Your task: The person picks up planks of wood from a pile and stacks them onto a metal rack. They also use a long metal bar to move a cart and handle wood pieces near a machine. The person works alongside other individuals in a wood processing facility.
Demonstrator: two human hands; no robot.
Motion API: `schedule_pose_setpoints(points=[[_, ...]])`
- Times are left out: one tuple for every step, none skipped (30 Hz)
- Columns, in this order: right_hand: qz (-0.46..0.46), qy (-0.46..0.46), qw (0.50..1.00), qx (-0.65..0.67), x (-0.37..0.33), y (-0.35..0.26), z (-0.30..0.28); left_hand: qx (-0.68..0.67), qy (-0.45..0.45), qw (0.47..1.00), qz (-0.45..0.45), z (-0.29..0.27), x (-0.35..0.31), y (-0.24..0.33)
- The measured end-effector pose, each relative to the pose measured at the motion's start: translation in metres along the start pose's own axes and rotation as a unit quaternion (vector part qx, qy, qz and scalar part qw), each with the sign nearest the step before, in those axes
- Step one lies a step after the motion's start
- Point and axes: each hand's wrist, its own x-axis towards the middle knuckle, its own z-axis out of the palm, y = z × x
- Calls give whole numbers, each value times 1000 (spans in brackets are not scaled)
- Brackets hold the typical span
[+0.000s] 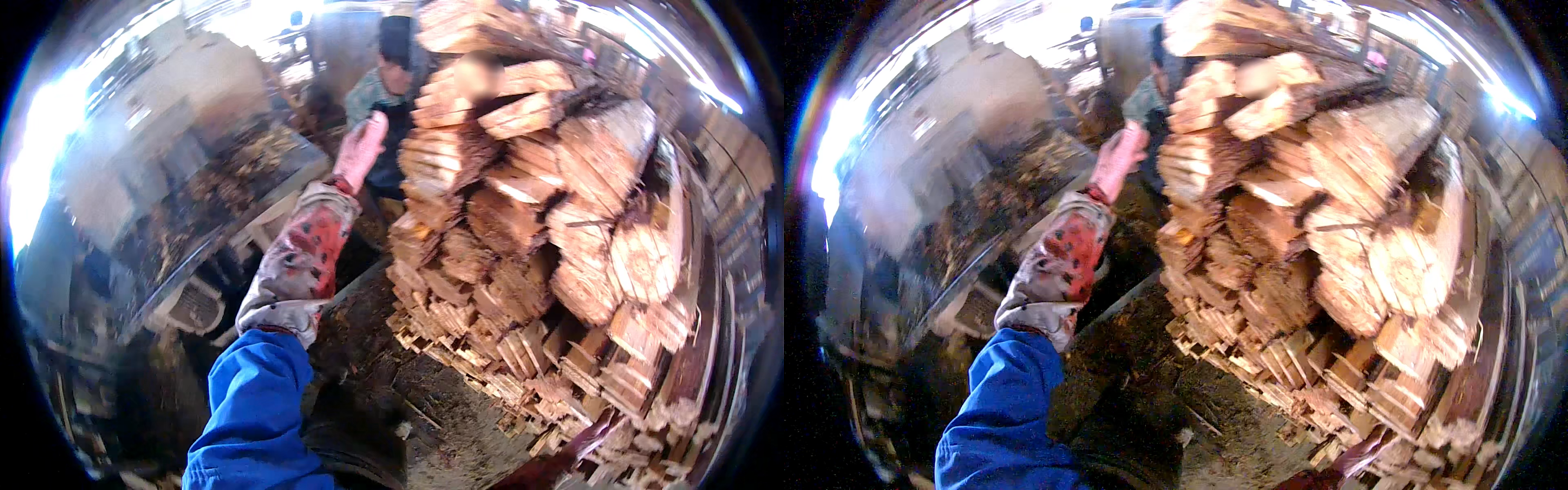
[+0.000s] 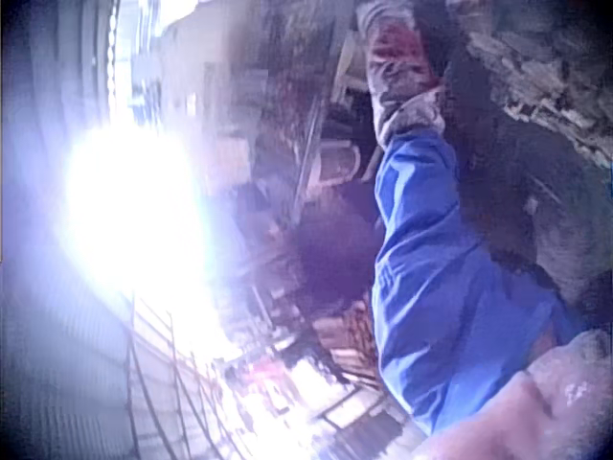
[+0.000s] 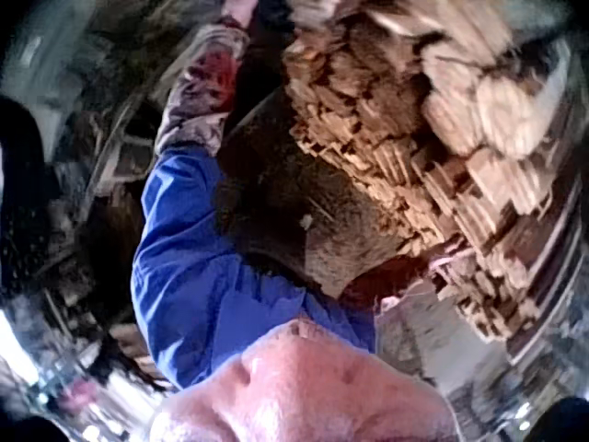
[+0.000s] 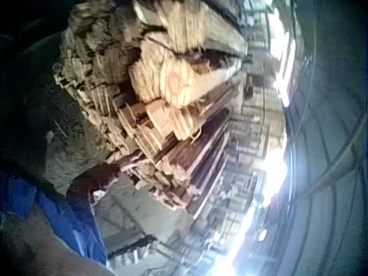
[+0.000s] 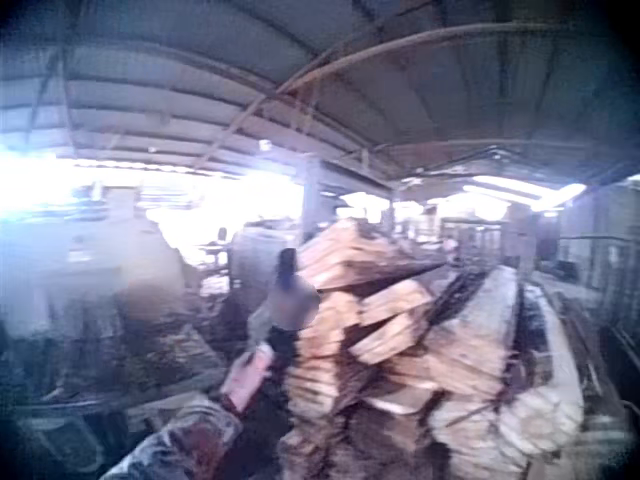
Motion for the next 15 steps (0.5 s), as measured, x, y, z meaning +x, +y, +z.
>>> schedule_pose_setpoints(points=[[4, -21, 999, -36, -1, -9, 0, -21, -18, 999, 22, 6, 22, -4], [22, 7, 1000, 10, -9, -17, 7, -43, -37, 997, 42, 12, 44, -11], [30, 9, 999, 8, -7, -1, -1, -87, -57, 994, 28, 24, 59, -3], [38, 15, 999, 4, -2, 22, -10, -130, -73, 989, 10, 34, 70, 3], [-103, 98, 976, -165, 0, 33, -27, -172, -109, 979, -4, 75, 89, -13], [-104, 134, 967, -193, -14, 18, -25, -190, -124, 974, -13, 93, 97, -20], [-95, 162, 963, -195, -22, 7, -13, -204, -128, 970, -21, 106, 102, -31], [-78, 168, 967, -175, -30, 4, 26, -182, -105, 978, -8, 73, 110, -24], [-63, 177, 968, -168, -40, 1, 74, -158, -86, 983, 14, 44, 124, -23], [-70, 207, 959, -182, -36, -16, 93, -138, -101, 985, 33, 38, 135, -31], [-67, 250, 948, -186, -45, -25, 104, -117, -137, 982, 59, 44, 151, -33], [-66, 283, 936, -198, -54, -33, 110, -80, -116, 985, 104, 51, 154, -51], [-45, 299, 942, -148, -63, -45, 117, -24, -76, 984, 162, 42, 157, -47], [-42, 316, 943, -96, -59, -59, 118, 47, -72, 957, 278, 36, 185, -77], [-22, 333, 941, -53, -55, -51, 116, 129, -42, 908, 396, 29, 215, -104]])
